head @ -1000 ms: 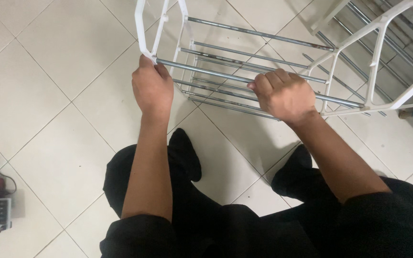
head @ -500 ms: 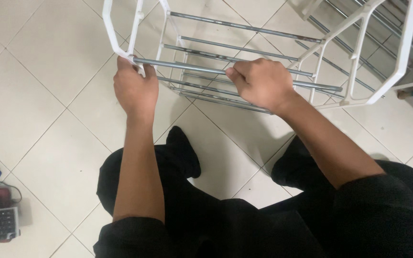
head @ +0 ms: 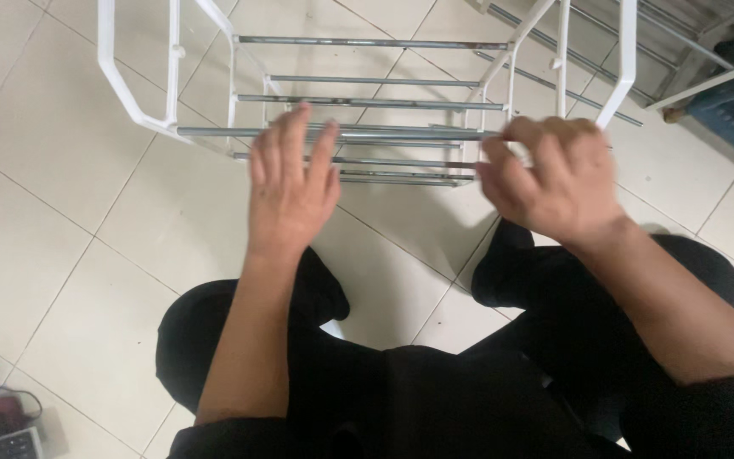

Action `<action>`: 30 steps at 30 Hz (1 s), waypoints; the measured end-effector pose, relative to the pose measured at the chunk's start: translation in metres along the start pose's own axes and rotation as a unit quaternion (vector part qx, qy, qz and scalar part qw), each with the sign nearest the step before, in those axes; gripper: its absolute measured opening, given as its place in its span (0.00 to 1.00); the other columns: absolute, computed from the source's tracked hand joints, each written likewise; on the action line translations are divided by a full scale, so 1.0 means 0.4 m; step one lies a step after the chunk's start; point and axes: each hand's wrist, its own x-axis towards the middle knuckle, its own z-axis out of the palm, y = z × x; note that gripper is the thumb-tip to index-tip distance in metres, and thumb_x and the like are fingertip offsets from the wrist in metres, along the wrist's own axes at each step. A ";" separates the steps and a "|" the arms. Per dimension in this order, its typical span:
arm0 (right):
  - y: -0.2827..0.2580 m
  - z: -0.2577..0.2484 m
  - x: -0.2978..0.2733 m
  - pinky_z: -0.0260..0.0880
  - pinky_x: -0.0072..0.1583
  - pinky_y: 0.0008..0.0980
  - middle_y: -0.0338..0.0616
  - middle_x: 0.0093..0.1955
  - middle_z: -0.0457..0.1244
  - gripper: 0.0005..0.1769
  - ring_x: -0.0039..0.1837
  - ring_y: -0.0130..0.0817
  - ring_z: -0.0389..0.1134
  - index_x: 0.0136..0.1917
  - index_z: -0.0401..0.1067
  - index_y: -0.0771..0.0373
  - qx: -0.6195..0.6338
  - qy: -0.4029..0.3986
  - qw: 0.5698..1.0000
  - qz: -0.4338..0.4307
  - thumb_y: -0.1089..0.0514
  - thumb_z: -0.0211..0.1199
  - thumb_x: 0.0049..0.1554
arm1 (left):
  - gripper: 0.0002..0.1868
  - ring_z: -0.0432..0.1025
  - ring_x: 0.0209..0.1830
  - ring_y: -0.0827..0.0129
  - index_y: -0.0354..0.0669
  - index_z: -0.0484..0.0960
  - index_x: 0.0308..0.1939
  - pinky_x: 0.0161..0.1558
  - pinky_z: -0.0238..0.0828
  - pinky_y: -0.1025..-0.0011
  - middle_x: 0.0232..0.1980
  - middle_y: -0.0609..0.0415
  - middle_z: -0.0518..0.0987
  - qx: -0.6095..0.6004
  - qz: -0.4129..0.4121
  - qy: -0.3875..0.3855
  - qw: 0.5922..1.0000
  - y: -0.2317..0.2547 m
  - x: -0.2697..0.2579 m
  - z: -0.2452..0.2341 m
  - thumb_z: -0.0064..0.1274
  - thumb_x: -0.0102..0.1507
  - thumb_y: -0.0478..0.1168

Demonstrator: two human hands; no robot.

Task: The person assembles a white plastic shoe rack by inserting metal rods into the side frames. They sit on the floor, pick up rods one by one, and slide them into the frame slots. After completing the assembly, they place a pair of sneakers on the top shelf.

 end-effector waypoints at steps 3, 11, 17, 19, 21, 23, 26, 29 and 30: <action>0.037 -0.059 -0.055 0.61 0.55 0.36 0.45 0.56 0.59 0.16 0.56 0.35 0.60 0.62 0.71 0.54 -0.072 -0.049 0.988 0.128 0.52 0.71 0.63 | 0.28 0.62 0.75 0.47 0.41 0.70 0.70 0.74 0.60 0.45 0.77 0.41 0.62 -0.056 0.081 0.004 0.995 0.083 0.046 0.040 0.58 0.67 0.37; -0.027 -0.008 -0.108 0.73 0.39 0.36 0.52 0.52 0.65 0.24 0.44 0.42 0.72 0.68 0.69 0.62 0.064 -0.134 0.955 0.256 0.56 0.68 0.61 | 0.23 0.69 0.71 0.51 0.39 0.70 0.65 0.73 0.63 0.55 0.68 0.40 0.75 -0.160 0.155 0.048 0.974 0.381 0.230 0.145 0.49 0.64 0.34; 0.008 0.057 -0.112 0.74 0.43 0.46 0.58 0.53 0.67 0.19 0.46 0.56 0.72 0.66 0.64 0.65 0.187 -0.145 0.912 0.334 0.64 0.65 0.64 | 0.17 0.81 0.39 0.64 0.40 0.72 0.56 0.51 0.75 0.62 0.34 0.54 0.83 -0.140 0.121 0.015 0.983 0.390 0.315 0.177 0.56 0.65 0.38; 0.024 0.068 -0.118 0.74 0.45 0.46 0.57 0.53 0.68 0.20 0.48 0.56 0.73 0.67 0.62 0.65 0.232 -0.148 0.891 0.361 0.65 0.65 0.65 | 0.12 0.80 0.36 0.61 0.40 0.74 0.50 0.44 0.75 0.62 0.32 0.53 0.83 -0.182 0.114 -0.037 0.976 0.373 0.328 0.187 0.56 0.67 0.41; 0.035 0.072 -0.125 0.75 0.47 0.46 0.57 0.54 0.69 0.21 0.50 0.55 0.74 0.68 0.61 0.64 0.269 -0.146 0.875 0.375 0.65 0.64 0.65 | 0.11 0.80 0.33 0.60 0.41 0.76 0.46 0.40 0.74 0.62 0.29 0.53 0.82 -0.204 0.103 -0.063 0.972 0.370 0.338 0.190 0.57 0.68 0.44; 0.038 0.078 -0.123 0.76 0.49 0.45 0.56 0.57 0.70 0.23 0.52 0.53 0.75 0.69 0.61 0.61 0.295 -0.138 0.867 0.377 0.66 0.63 0.63 | 0.11 0.79 0.30 0.60 0.43 0.78 0.43 0.40 0.74 0.61 0.27 0.54 0.81 -0.206 0.089 -0.057 0.973 0.368 0.343 0.188 0.58 0.67 0.46; 0.044 0.083 -0.119 0.76 0.49 0.44 0.55 0.57 0.70 0.23 0.52 0.53 0.75 0.70 0.61 0.60 0.286 -0.155 0.865 0.382 0.64 0.65 0.65 | 0.09 0.79 0.29 0.62 0.44 0.81 0.41 0.40 0.74 0.60 0.27 0.56 0.82 -0.217 0.075 -0.027 0.973 0.373 0.343 0.183 0.58 0.62 0.44; 0.042 0.084 -0.115 0.77 0.51 0.42 0.54 0.56 0.70 0.23 0.54 0.52 0.75 0.71 0.61 0.60 0.278 -0.137 0.875 0.371 0.63 0.65 0.66 | 0.06 0.79 0.31 0.62 0.47 0.84 0.37 0.40 0.73 0.59 0.28 0.56 0.82 -0.226 0.077 -0.009 0.971 0.377 0.342 0.186 0.58 0.61 0.44; 0.042 0.084 -0.115 0.77 0.50 0.42 0.54 0.56 0.71 0.23 0.53 0.52 0.75 0.71 0.62 0.60 0.271 -0.132 0.880 0.367 0.63 0.65 0.66 | 0.05 0.79 0.32 0.61 0.47 0.84 0.37 0.40 0.74 0.59 0.29 0.55 0.83 -0.241 0.078 -0.002 0.967 0.379 0.342 0.188 0.57 0.61 0.42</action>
